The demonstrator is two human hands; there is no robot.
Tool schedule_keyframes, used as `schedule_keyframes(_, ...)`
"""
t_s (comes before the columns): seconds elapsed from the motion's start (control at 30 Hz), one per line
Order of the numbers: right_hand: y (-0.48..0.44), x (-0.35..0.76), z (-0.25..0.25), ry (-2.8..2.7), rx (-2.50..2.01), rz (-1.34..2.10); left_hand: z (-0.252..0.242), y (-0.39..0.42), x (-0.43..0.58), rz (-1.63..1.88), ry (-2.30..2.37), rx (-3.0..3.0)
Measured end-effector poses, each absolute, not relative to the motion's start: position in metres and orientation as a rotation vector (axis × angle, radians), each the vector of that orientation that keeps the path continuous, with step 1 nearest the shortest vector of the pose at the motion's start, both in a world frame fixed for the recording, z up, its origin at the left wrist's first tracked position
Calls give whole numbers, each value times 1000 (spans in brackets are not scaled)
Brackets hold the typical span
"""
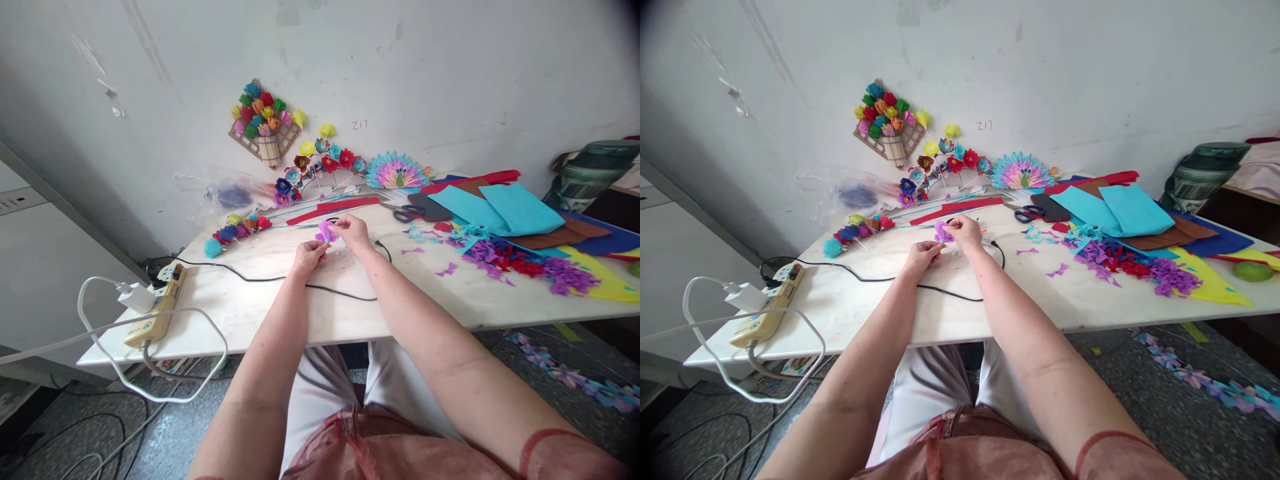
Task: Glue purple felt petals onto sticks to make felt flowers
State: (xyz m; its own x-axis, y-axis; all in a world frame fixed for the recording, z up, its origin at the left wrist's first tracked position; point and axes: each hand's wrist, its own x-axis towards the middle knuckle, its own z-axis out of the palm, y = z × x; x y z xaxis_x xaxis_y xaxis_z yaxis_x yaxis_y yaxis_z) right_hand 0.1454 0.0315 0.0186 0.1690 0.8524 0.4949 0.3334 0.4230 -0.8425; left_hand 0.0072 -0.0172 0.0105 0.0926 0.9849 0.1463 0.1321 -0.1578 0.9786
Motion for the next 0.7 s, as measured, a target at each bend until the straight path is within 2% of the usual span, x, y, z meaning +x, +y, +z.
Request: schedule_keyframes(0.7, 24, 145, 24, -1402, -1203, 454, 12, -19, 7, 1198, 1172, 1462)
